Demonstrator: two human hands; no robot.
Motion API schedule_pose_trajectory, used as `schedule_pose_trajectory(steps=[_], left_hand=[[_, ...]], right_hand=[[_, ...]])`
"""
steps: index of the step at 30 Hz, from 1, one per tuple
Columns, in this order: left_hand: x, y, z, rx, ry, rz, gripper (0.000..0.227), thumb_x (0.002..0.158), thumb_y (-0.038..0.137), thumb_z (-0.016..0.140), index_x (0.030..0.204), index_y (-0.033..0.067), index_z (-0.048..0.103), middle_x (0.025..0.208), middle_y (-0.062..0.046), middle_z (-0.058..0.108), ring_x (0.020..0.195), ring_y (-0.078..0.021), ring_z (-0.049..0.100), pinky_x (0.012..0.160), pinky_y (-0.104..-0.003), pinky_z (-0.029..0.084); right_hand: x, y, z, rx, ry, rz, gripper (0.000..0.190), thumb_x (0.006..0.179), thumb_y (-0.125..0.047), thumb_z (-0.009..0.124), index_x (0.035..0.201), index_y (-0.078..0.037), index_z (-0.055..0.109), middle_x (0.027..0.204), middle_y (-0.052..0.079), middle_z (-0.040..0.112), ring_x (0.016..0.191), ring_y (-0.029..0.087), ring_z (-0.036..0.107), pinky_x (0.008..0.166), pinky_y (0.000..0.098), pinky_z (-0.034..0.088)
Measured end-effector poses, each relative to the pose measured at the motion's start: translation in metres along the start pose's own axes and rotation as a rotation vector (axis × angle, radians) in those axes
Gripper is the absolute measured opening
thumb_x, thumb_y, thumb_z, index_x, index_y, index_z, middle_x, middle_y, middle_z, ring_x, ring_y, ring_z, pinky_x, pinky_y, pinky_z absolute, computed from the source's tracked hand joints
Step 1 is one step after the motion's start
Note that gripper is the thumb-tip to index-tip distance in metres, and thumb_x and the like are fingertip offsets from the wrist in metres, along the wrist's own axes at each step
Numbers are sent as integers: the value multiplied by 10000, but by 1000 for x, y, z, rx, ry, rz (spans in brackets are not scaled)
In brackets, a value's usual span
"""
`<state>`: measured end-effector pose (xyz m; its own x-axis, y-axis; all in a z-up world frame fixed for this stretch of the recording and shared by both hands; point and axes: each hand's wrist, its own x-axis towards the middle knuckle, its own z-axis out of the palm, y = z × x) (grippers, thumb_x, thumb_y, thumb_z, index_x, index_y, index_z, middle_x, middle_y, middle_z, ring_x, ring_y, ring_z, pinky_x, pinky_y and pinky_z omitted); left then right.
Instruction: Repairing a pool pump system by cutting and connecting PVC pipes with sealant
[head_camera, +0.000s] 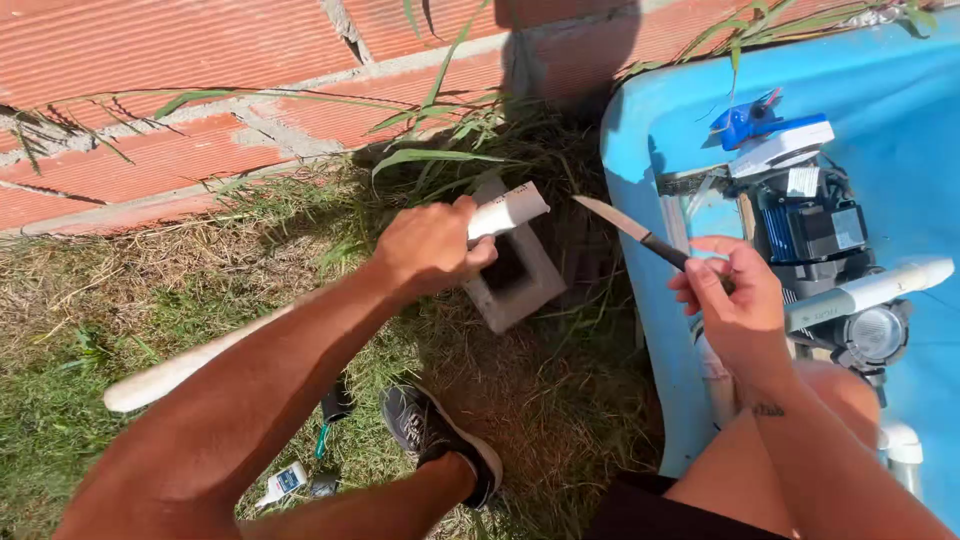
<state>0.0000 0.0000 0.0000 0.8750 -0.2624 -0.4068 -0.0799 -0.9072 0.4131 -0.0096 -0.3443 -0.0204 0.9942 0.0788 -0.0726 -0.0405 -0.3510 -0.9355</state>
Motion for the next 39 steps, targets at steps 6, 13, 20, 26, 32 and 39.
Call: schedule_pose_trajectory(steps=[6, 13, 20, 26, 32, 39], left_hand=[[94, 6, 49, 142, 158, -152, 491, 891, 472, 525, 1160, 62, 509, 1102, -181, 618, 933, -422, 683, 785, -551, 553], [120, -39, 106, 505, 672, 74, 451, 852, 526, 558, 1027, 110, 565, 1003, -53, 503, 779, -242, 694, 594, -346, 606], [120, -36, 104, 276, 427, 3, 578, 806, 530, 555, 1147, 65, 592, 1038, -87, 514, 1037, -357, 580, 672, -516, 551], [125, -37, 106, 308, 348, -1, 625, 875, 576, 490, 1230, 62, 508, 1183, -185, 525, 1129, -402, 532, 780, -510, 473], [124, -32, 94, 303, 141, -56, 617, 994, 595, 377, 1241, 52, 537, 1147, -281, 609, 1061, -408, 578, 740, -513, 507], [120, -29, 89, 271, 167, -55, 689, 1006, 619, 324, 1226, 15, 572, 1442, -286, 432, 1171, -443, 571, 831, -524, 531]], right_hand=[[21, 20, -10, -86, -73, 63, 264, 924, -76, 478, 1112, -41, 659, 606, 111, 582, 576, 224, 542, 548, 381, 491], [50, 0, 43, -380, -215, 70, 238, 937, -391, 661, 1091, -216, 614, 672, 9, 641, 640, 212, 579, 621, 364, 435], [55, -5, 82, -383, -363, -138, 393, 1050, -201, 359, 1384, -25, 469, 697, 234, 633, 609, 394, 634, 500, 498, 444], [62, 15, 109, -581, -494, -170, 484, 1034, -176, 327, 1513, -113, 305, 722, 182, 609, 587, 369, 541, 510, 502, 367], [66, 38, 128, -678, -547, -144, 540, 1025, -210, 370, 1550, -161, 252, 758, 177, 598, 621, 410, 490, 540, 541, 317], [71, 55, 141, -749, -499, -240, 554, 1016, -178, 391, 1554, -145, 259, 727, 156, 578, 573, 371, 505, 505, 528, 358]])
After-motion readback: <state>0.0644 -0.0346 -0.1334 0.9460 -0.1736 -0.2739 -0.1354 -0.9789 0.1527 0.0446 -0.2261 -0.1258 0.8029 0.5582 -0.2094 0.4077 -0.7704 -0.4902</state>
